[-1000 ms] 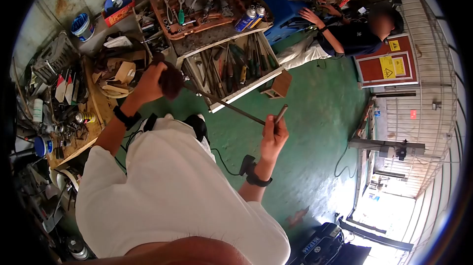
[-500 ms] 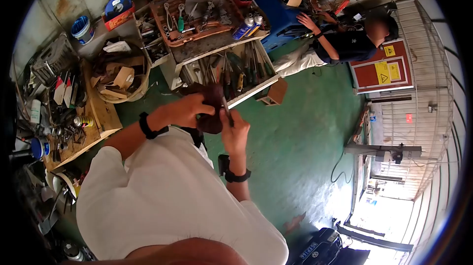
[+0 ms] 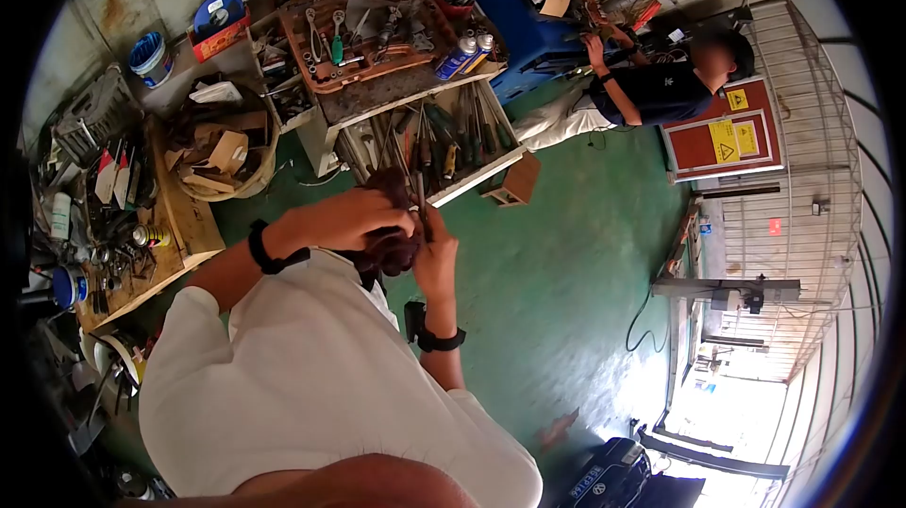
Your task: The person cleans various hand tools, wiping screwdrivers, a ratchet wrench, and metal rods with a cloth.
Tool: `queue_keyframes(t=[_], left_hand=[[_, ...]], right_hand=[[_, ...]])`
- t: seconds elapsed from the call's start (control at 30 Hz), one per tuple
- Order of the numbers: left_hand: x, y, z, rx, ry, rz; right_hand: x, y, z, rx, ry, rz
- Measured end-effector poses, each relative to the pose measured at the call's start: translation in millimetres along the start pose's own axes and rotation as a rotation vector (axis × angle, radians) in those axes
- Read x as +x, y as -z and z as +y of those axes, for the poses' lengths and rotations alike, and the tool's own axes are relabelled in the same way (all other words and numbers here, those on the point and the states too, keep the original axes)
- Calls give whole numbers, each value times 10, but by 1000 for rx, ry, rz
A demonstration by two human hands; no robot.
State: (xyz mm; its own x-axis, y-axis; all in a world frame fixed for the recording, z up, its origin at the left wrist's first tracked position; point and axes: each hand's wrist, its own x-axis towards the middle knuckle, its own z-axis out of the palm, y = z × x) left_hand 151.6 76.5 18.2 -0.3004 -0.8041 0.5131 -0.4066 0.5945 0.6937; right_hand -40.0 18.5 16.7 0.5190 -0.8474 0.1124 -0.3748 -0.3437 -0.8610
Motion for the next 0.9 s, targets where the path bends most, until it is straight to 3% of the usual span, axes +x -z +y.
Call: queue_keyframes(t=[0.13,0.2,0.23,0.3,0.37,0.43,0.5,0.57,0.63,0.73,0.9], left_hand=[[160,-8,-93,-70,-49,-86],[207,-104,-105,-89,-78,107],[207,-125,-118,-90,-80,100],[216,-192,-133,-64,50,308],[192,-263,-180,2,92,333],[145,-313,-176,116,120,407],[83,-303,-206,190,150,380],[26,-268,-290,278,166,362],[-54,-235,-389,364,179,210],[-185,-143,-452,421,158,166],[-374,36,-711,568,62,234]], right_hand=[[14,56,140,225,88,-74],[-1,174,111,240,54,-116],[24,210,75,253,36,-161],[35,222,69,257,53,-132],[49,231,-66,426,21,-65],[59,222,-81,382,26,-37],[18,215,-125,343,27,-6],[6,237,-206,50,56,-22],[25,252,-215,62,48,-14],[-34,401,-254,88,30,3],[-138,708,-374,-3,160,44]])
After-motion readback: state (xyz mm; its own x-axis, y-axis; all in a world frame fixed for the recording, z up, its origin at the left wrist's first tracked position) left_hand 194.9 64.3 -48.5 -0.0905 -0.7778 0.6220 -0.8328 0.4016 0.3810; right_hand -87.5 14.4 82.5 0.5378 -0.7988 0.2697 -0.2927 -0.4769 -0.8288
